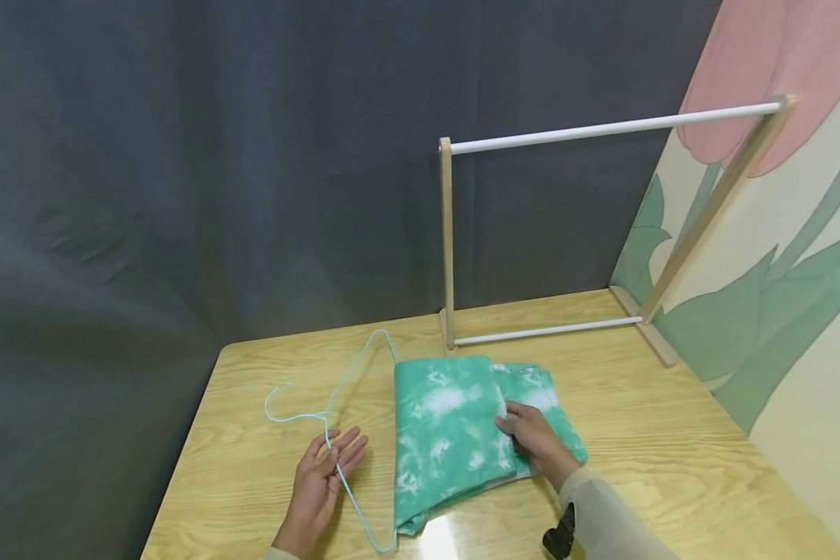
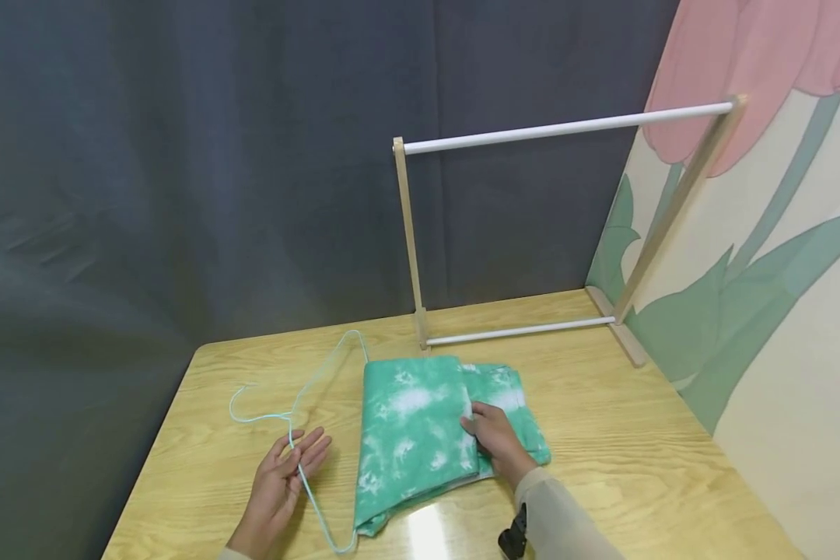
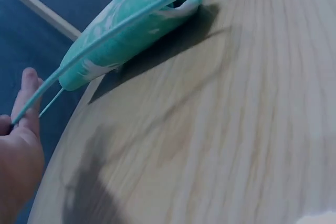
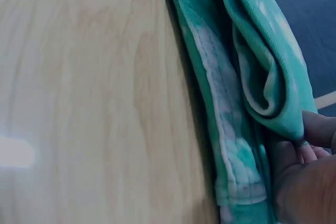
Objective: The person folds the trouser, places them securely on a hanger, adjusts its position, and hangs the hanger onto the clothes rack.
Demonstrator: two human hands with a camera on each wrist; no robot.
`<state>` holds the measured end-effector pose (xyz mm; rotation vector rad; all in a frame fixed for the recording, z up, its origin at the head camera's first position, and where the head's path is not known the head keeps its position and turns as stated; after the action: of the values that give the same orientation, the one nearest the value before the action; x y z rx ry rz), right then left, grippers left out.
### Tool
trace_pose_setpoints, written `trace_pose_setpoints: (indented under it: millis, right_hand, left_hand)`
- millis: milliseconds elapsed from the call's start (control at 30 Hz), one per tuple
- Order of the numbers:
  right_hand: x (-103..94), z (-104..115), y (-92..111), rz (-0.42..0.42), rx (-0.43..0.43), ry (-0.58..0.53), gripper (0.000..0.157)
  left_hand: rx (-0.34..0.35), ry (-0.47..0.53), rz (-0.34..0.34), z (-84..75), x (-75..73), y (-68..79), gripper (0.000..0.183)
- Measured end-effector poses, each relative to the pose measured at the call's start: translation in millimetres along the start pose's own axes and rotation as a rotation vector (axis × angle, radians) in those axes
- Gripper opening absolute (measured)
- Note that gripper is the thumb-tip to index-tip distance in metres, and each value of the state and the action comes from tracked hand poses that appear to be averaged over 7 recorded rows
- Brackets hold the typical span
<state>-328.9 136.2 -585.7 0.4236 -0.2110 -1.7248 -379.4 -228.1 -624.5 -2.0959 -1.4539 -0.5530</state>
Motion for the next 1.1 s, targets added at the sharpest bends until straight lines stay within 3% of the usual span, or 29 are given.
trace_pose_setpoints:
  millis: [33, 133, 233, 333, 433, 500, 600, 767, 900, 1000, 1100]
  right_hand:
    - [2.6, 1.2, -0.1, 0.004, -0.009, -0.006, 0.036]
    - [10.9, 3.2, -1.3, 0.053, -0.021, -0.026, 0.033]
    - [17.7, 3.8, -2.0, 0.095, -0.02, -0.022, 0.014]
    - [21.7, 7.4, -2.6, 0.059, 0.001, 0.02, 0.011]
    - [25.7, 13.7, -4.3, -0.013, 0.039, 0.065, 0.02]
    - [29.6, 18.5, -6.5, -0.028, 0.055, 0.088, 0.042]
    - [36.5, 25.1, -10.1, -0.035, 0.047, 0.117, 0.065]
    - [45.4, 44.3, -6.7, -0.068, -0.041, 0.121, 0.053]
    - [43.8, 75.8, 12.0, -0.069, -0.139, 0.067, 0.045]
    - [27.8, 93.4, 29.3, -0.051, -0.174, 0.002, 0.042]
    - [2.0, 86.5, 34.0, -0.065, -0.152, -0.026, 0.045]
  left_hand:
    - [0.016, -0.003, 0.027, -3.0, -1.6, 1.9, 0.033]
    - [0.059, 0.004, 0.069, -10.2, -6.3, 7.9, 0.035]
    - [0.082, 0.006, 0.095, -11.1, -8.9, 12.0, 0.037]
    - [0.064, -0.037, 0.135, -5.5, -6.7, 8.8, 0.037]
    - [0.038, -0.115, 0.181, 1.7, -1.4, 0.5, 0.042]
    - [0.033, -0.151, 0.165, 4.6, 1.8, -4.4, 0.047]
    - [0.009, -0.151, 0.074, 6.4, 4.5, -8.4, 0.047]
    - [-0.04, -0.13, -0.044, 6.1, 6.1, -8.1, 0.048]
    - [-0.001, -0.103, -0.12, -1.6, 6.6, -8.0, 0.049]
    - [0.006, -0.07, -0.139, -6.0, 8.2, -8.3, 0.049]
    - [-0.009, -0.073, -0.098, -4.9, 13.6, -8.4, 0.05]
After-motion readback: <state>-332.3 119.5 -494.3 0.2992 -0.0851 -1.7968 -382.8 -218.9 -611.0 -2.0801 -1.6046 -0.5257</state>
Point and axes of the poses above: each hand's wrist, its own y-axis away from the middle knuckle, its own x-axis out of the palm, z = x × y, the point moved 1 cm from there along -y, towards the middle knuckle, and after that the axes turned 10 degrees about x, right-handed, at the moved point
